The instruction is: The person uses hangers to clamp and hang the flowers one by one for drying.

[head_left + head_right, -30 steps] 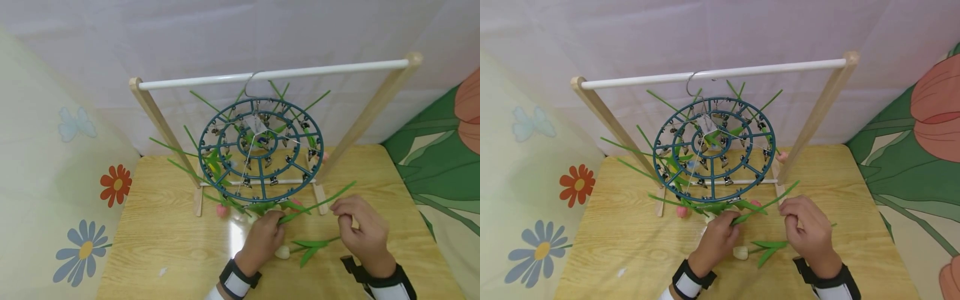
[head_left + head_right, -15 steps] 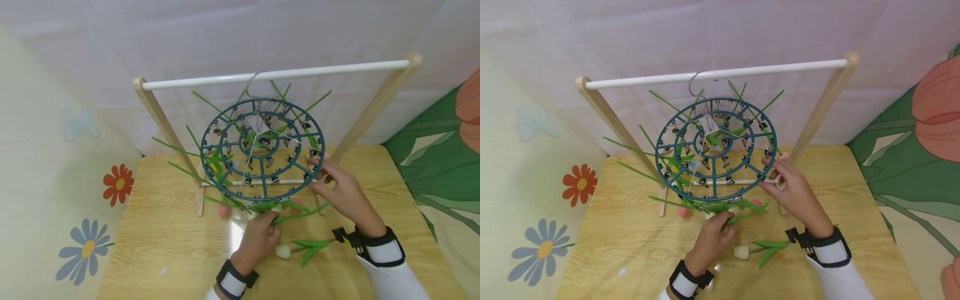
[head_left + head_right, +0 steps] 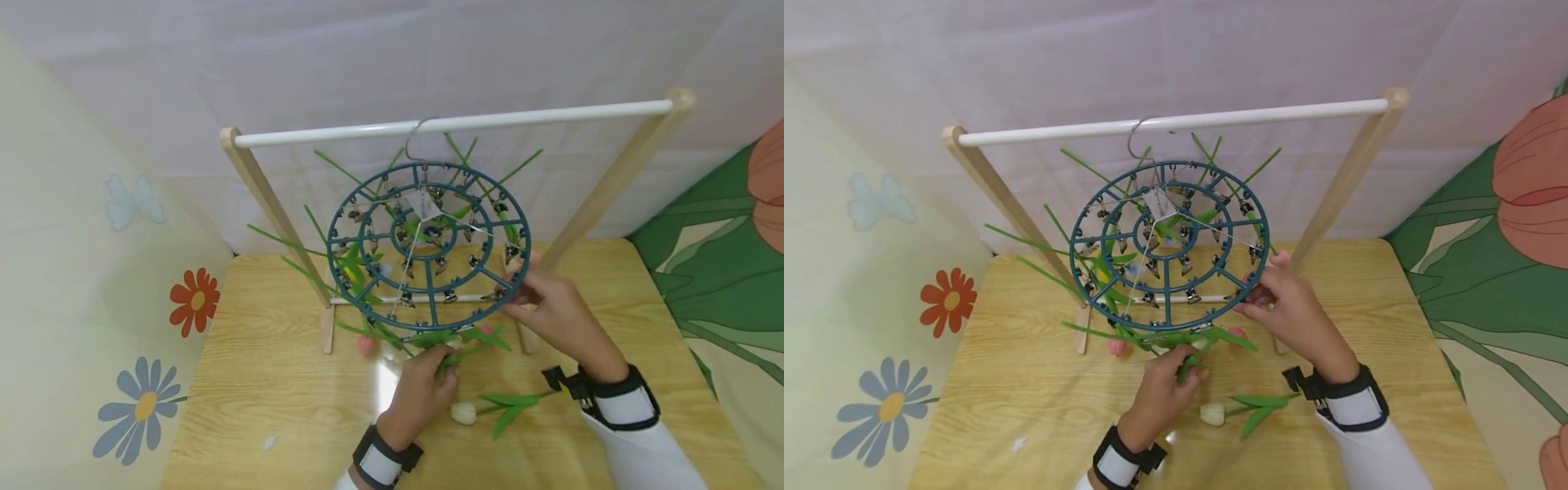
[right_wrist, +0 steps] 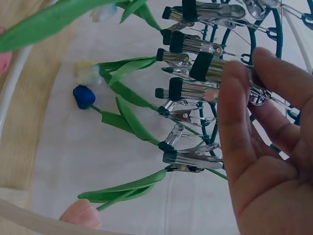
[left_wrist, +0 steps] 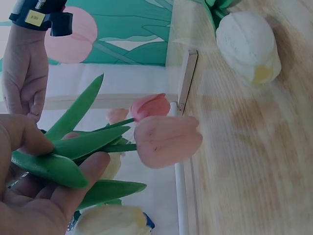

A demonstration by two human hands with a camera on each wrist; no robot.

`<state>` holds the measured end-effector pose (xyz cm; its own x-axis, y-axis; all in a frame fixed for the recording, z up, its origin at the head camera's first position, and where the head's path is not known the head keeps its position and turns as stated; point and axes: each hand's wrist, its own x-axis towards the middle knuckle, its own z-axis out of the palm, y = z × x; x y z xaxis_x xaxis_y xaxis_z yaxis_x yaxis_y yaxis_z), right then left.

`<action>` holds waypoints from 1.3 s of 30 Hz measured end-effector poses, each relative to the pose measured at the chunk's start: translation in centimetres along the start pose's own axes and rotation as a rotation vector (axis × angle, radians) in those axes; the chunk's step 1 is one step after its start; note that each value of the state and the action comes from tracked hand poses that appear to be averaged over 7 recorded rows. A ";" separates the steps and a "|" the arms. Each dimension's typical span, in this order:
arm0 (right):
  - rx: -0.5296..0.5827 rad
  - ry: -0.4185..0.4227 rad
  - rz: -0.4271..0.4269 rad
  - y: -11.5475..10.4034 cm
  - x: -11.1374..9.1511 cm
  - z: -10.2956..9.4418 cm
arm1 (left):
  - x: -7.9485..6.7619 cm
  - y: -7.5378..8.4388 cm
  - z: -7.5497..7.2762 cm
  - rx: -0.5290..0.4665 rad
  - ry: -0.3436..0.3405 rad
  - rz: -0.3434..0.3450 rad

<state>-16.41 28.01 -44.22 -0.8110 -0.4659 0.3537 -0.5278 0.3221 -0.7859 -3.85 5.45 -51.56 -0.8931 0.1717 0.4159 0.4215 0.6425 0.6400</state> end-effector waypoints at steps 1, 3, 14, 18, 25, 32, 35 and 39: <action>-0.008 -0.005 0.011 -0.1 -0.1 0.1 | 0.0 0.0 0.0 -0.008 0.000 0.000; -0.017 -0.017 0.037 -0.3 -0.4 0.4 | -0.1 0.1 0.0 -0.026 -0.001 -0.001; 0.043 -0.088 0.100 -1.6 -1.9 2.0 | -0.3 0.3 0.1 -0.097 0.022 0.004; 0.040 -0.085 0.057 -1.8 -2.2 2.5 | -0.4 0.2 0.2 -0.127 0.039 -0.023; 0.026 -0.033 -0.066 -2.1 -2.6 3.0 | -0.5 -0.4 0.6 -0.153 0.079 -0.055; 0.163 0.054 -0.152 -2.1 -2.8 4.5 | -0.2 -0.7 0.6 -0.237 0.042 -0.146; 0.227 0.069 -0.169 -2.1 -3.0 5.1 | -0.1 -0.8 0.7 -0.224 0.042 -0.152; 0.267 0.093 -0.184 -2.0 -3.2 5.8 | -0.3 -0.7 0.8 -0.196 0.047 -0.178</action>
<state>-11.31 24.09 -46.66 -0.7342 -0.4149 0.5375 -0.5930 0.0064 -0.8052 -4.01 5.56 -52.60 -0.9497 0.0311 0.3117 0.2846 0.5015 0.8170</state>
